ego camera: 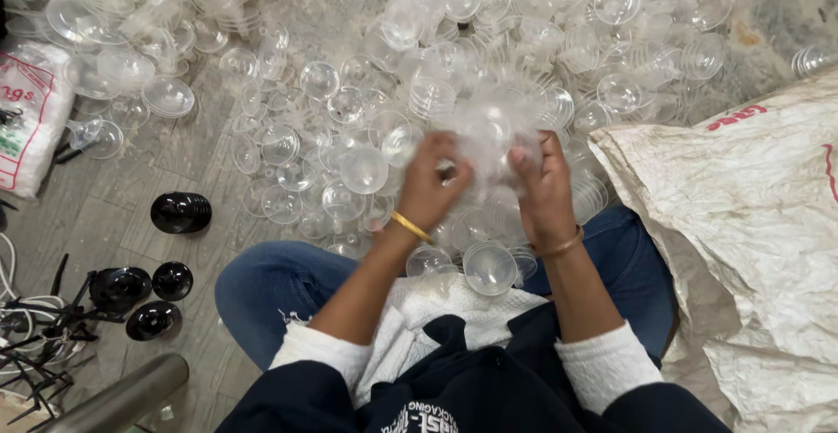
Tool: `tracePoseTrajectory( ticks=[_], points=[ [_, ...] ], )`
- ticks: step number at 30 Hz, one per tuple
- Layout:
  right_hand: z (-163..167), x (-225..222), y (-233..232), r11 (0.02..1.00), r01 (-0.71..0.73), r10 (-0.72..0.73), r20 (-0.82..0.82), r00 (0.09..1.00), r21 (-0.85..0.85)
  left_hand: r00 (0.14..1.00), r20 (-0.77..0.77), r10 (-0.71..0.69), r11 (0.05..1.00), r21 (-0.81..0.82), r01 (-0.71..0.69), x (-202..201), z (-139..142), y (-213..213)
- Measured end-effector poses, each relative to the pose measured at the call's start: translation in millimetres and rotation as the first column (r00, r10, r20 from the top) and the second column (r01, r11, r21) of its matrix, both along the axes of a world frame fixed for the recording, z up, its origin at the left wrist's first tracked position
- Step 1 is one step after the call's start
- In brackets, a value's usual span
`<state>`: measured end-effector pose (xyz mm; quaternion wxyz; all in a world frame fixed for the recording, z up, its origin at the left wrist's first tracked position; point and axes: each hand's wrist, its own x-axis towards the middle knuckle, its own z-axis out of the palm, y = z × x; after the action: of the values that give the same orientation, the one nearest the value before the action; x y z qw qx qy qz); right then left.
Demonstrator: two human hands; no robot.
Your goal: The person sits on the floor among a large pile of clear plastic cups and wipes each cup with a white cloth by hand, then stacks the wiped cups. They repeatedly pick cups one at a time from the pile, rub them with the cloth, and set them aside.
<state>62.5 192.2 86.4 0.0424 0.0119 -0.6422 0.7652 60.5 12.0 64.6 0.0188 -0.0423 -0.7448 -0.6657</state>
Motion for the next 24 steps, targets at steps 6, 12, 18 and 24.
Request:
tracePoseTrajectory(
  ticks=[6, 12, 18, 24],
  points=[
    [1.0, -9.6, 11.4, 0.884, 0.165, -0.056, -0.252, 0.966, 0.436, 0.887, -0.341, -0.312, 0.924, -0.326, 0.199, 10.7, 8.0, 16.7],
    [-13.2, -26.6, 39.8, 0.813, 0.478, -0.405, -0.268, 0.874, 0.333, 0.994, -0.066, -0.081, 0.916, -0.399, 0.048, -139.4, -4.6, -27.8],
    [-17.3, -22.4, 46.4, 0.711, 0.468, -0.308, -0.366, 0.878, 0.525, 0.970, -0.239, 0.049, 0.518, -0.824, -0.230, -295.2, -43.4, -36.4],
    [-10.2, -29.6, 50.4, 0.854, 0.272, -0.179, -0.241, 0.954, 0.443, 0.919, 0.228, 0.322, 0.463, -0.884, 0.058, -284.3, -60.7, -68.9]
  ],
)
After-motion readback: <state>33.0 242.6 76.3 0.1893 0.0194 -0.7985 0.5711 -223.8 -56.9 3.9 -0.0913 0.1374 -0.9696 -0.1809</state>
